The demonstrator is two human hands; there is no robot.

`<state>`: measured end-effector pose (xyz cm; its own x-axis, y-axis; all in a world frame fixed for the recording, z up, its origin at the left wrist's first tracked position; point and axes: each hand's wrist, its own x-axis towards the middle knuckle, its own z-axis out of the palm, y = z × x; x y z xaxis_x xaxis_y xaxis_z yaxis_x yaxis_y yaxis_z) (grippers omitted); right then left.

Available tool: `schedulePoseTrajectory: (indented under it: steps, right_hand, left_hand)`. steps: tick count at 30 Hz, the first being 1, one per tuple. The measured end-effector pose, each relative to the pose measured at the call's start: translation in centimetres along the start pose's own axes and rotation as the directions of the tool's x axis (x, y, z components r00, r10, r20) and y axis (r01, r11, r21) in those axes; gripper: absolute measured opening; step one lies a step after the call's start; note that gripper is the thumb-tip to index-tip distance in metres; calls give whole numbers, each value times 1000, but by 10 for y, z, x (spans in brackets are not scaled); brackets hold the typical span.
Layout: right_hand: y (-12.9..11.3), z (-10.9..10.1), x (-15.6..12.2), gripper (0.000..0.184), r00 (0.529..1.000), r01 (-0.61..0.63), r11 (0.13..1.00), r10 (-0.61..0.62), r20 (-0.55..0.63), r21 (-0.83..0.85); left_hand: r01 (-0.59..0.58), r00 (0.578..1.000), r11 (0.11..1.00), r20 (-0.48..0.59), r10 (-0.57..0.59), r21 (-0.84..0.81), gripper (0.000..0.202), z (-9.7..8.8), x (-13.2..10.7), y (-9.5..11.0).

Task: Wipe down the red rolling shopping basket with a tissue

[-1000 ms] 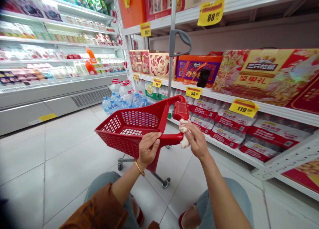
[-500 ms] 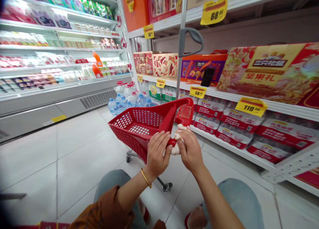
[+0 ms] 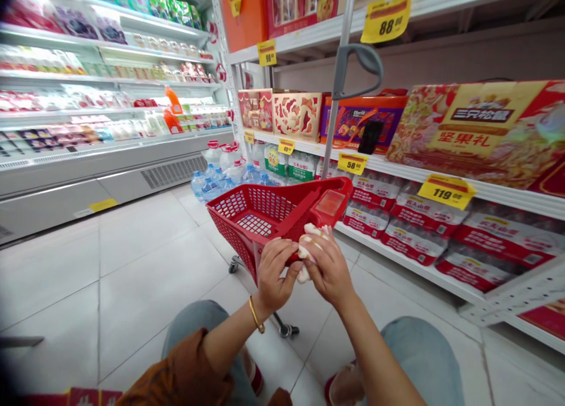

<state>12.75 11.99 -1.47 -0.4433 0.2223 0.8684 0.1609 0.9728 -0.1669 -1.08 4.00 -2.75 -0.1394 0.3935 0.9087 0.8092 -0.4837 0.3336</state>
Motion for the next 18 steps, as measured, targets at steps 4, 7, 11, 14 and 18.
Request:
schedulePoseTrajectory:
  steps: [4, 7, 11, 14, 18]
  right_hand:
    - [11, 0, 3, 32, 999, 18, 999, -19, 31, 34]
    - [22, -1, 3, 29, 999, -24, 999, 23, 37, 41]
    - [38, -4, 5, 25, 995, -99, 995, 99, 15, 12]
    - [41, -4, 7, 23, 988, -153, 988, 153, -18, 0]
    - [23, -2, 8, 24, 978, -193, 981, 193, -74, 12]
  left_hand:
    - [27, 998, 999, -61, -28, -18, 20, 1, 5, 0]
    - [47, 994, 999, -99, -49, -22, 17, 2, 6, 1]
    - [56, 991, 998, -118, -58, -15, 14, 2, 5, 0]
    - [52, 993, 999, -103, -51, 1, 15, 1, 4, -2]
    - [23, 996, 999, -86, -19, 47, 18, 2, 2, -3]
